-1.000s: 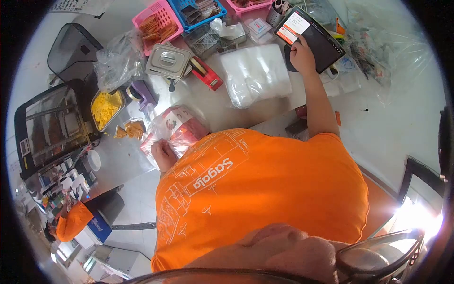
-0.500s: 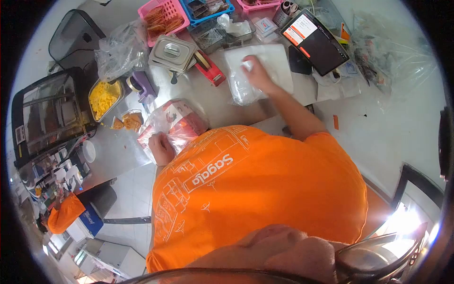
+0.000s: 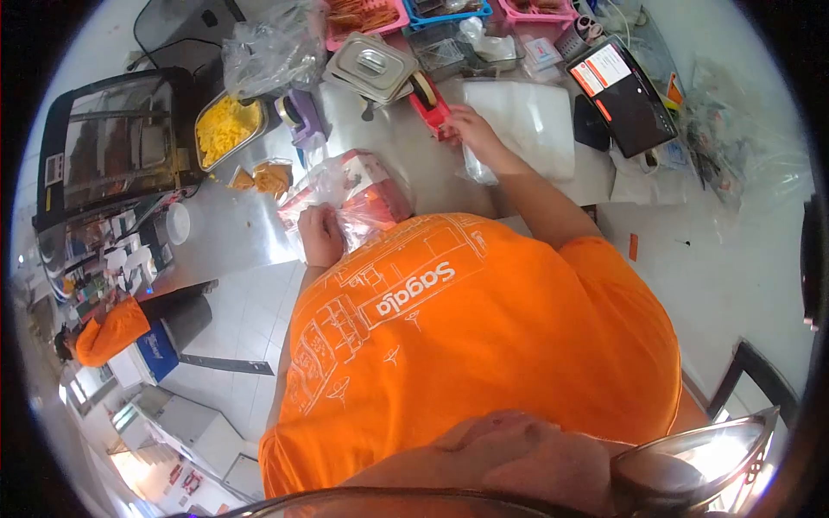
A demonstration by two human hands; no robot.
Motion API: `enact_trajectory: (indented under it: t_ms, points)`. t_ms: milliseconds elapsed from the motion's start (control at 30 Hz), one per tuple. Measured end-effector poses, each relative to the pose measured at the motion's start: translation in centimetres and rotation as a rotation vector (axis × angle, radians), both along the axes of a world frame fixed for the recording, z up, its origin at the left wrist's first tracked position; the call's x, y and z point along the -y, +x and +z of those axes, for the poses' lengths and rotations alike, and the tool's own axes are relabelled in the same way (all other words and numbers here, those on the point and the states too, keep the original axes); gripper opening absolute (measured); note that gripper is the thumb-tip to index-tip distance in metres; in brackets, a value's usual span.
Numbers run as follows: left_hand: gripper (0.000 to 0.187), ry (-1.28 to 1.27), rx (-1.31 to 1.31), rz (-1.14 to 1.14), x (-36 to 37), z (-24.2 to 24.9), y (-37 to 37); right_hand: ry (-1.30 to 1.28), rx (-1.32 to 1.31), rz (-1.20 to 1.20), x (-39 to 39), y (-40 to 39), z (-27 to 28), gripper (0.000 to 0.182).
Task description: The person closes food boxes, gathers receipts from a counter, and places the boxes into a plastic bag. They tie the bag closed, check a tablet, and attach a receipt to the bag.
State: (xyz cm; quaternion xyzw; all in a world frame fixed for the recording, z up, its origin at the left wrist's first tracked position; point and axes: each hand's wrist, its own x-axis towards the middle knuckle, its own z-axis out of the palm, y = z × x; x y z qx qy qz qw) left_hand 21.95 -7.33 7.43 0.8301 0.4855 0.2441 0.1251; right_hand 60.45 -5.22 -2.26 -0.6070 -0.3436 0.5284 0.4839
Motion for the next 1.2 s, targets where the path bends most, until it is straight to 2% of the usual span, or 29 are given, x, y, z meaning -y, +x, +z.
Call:
enact_trajectory:
  t_ms: [33, 133, 167, 233, 300, 333, 400, 433, 533, 567, 667, 700, 800, 833, 933, 1033, 1133, 1200]
  points:
    - [0.010, 0.009, 0.010, 0.001, -0.3, -0.1, 0.1, 0.138, 0.034, -0.069, 1.0, -0.3, -1.0, 0.021]
    - [0.010, -0.010, 0.001, -0.009, -0.5, -0.2, -0.3, 0.456, 0.619, -0.090, 3.1, -2.3, -2.7, 0.020]
    - [0.010, -0.010, 0.004, -0.013, -0.4, -0.2, -0.3, 0.452, 0.717, -0.198, 2.5, -2.9, -3.2, 0.022]
    - [0.010, -0.003, 0.013, -0.015, -0.4, 0.1, -0.1, 0.055, 0.468, -0.354, 1.1, -2.1, -4.4, 0.018]
    - [0.009, -0.017, 0.042, -0.011, -0.2, 0.3, -0.1, -0.002, 0.368, -0.434, -0.1, -1.7, -6.1, 0.017]
    - [0.009, -0.020, 0.058, -0.012, -0.3, 0.4, 0.1, -0.028, 0.317, -0.476, -0.7, -1.9, -4.2, 0.018]
    - [0.010, -0.030, 0.046, -0.013, -0.6, 0.6, 0.1, 0.086, 0.468, -0.416, 0.3, -2.2, 1.1, 0.024]
    - [0.010, -0.033, 0.040, -0.015, -0.6, 0.5, 0.0, 0.155, 0.682, -0.298, -0.2, -1.9, 1.5, 0.024]
    - [0.009, -0.032, 0.034, -0.008, -0.2, 0.6, -0.7, -0.069, 0.359, -0.168, -2.1, -2.8, 4.4, 0.019]
    - [0.009, -0.028, 0.051, -0.025, -0.4, 0.3, -0.1, -0.117, 0.367, -0.075, -2.5, -2.1, 5.8, 0.019]
    - [0.007, -0.032, 0.064, -0.025, -0.5, 0.0, -0.3, 0.013, -0.022, -0.159, -0.2, -1.5, 2.2, 0.017]
    - [0.008, -0.032, 0.060, -0.030, -0.7, -0.1, -0.2, 0.002, 0.451, -0.072, 1.5, -1.8, 3.2, 0.016]
    - [0.009, -0.027, 0.053, -0.036, -0.3, -0.2, -0.7, 0.181, 0.568, -0.199, 3.6, -3.6, 1.6, 0.013]
    - [0.009, -0.007, 0.071, -0.041, -0.4, -0.3, -0.7, 0.181, 0.577, -0.316, 3.0, -4.3, 0.0, 0.012]
    - [0.009, -0.006, 0.098, -0.054, -0.7, -0.2, -0.4, -0.068, 0.667, -0.547, 1.8, -4.5, -1.8, 0.013]
    - [0.010, 0.033, 0.126, -0.071, -0.2, -0.3, -0.3, -0.053, 0.643, -0.635, 2.4, -4.5, -2.0, 0.010]
    - [0.014, 0.030, 0.091, -0.109, -0.9, -1.2, -1.3, 0.048, 0.410, -0.431, 7.7, -5.4, -4.4, 0.006]
    - [0.016, 0.068, 0.145, -0.157, -1.0, -2.4, -1.4, -0.132, 0.406, -0.188, 15.4, -9.0, 0.7, 0.003]
